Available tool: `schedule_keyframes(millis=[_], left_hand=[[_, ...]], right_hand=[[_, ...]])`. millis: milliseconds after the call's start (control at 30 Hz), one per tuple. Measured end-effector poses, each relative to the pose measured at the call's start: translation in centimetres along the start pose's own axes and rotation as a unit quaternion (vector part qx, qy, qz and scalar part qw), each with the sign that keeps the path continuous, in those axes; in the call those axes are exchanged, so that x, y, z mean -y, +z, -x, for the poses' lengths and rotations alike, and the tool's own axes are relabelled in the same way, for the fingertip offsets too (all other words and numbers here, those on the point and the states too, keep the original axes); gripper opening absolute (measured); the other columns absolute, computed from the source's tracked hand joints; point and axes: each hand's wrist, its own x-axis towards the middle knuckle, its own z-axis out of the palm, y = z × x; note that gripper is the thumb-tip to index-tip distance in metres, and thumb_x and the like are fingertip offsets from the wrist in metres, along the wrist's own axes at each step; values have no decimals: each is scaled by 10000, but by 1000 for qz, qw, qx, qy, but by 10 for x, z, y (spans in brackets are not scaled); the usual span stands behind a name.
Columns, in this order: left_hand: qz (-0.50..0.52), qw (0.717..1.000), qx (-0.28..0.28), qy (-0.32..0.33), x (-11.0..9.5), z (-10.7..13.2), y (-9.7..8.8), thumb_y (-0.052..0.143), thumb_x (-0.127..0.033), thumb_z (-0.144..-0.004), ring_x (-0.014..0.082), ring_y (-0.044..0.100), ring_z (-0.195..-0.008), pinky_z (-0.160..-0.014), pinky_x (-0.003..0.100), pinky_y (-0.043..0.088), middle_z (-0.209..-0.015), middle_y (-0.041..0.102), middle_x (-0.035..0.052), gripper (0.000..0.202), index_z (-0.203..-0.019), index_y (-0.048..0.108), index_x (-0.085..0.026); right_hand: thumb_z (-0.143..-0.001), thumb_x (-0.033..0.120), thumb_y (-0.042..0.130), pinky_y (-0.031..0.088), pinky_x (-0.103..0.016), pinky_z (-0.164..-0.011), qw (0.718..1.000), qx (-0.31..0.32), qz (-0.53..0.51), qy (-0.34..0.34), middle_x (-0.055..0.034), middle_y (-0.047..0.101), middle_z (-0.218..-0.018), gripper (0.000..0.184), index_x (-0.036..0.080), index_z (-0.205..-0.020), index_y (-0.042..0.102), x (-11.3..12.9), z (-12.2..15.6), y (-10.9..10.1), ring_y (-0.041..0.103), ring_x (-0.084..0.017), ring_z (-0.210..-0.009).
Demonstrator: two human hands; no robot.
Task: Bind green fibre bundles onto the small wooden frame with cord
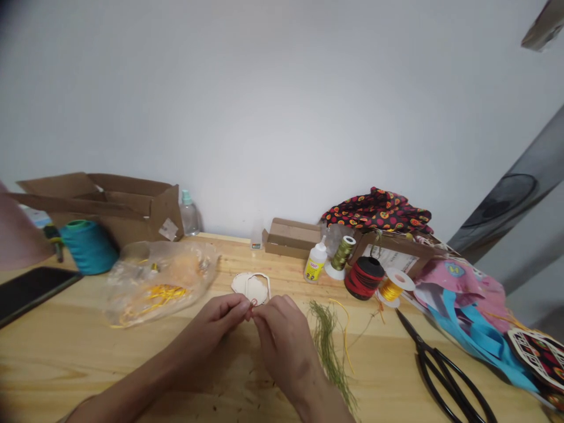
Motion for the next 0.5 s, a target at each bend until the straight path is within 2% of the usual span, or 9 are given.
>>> schedule_keyframes(millis=[67, 267, 333, 400, 500], left_hand=[[1, 1000, 3, -2, 0, 1, 0, 363, -380, -800, 110, 337, -561, -545, 214, 280, -548, 342, -58, 308, -593, 454, -171], [-2, 1000, -4, 22, 1, 2, -1, 376, -343, -804, 117, 385, -612, -591, 214, 296, -575, 417, -46, 296, -576, 443, -167], [8, 1000, -7, 18, 2, 2, -1, 383, -350, -801, 110, 375, -594, -573, 211, 290, -566, 406, -50, 300, -579, 456, -162], [42, 999, 3, -3, 4, 2, -1, 392, -375, -796, 91, 322, -527, -504, 203, 252, -533, 360, -62, 305, -601, 478, -157], [116, 992, 34, -36, 6, 1, 1, 397, -426, -784, 74, 218, -452, -429, 204, 155, -484, 282, -83, 323, -644, 502, -155]], right_hand=[[-803, 139, 439, 394, -259, -602, 1000, -3, -14, 17, -32, 570, -708, 144, 191, -786, 572, 0, 1, 0, 509, -154, -690], [-793, 148, 439, 376, -273, -607, 1000, 2, 19, 3, -39, 568, -705, 145, 189, -754, 573, 2, 0, -2, 493, -164, -688], [-785, 152, 445, 376, -275, -632, 1000, -3, -1, 15, -36, 571, -723, 132, 188, -743, 566, 3, 0, -3, 496, -165, -716], [-783, 152, 438, 376, -263, -644, 998, -13, -41, 55, -27, 571, -726, 130, 184, -722, 548, 3, 0, -2, 501, -153, -717], [-808, 189, 404, 360, -217, -542, 981, 5, -117, 154, 6, 538, -646, 154, 180, -707, 519, 1, 1, 2, 479, -114, -591]])
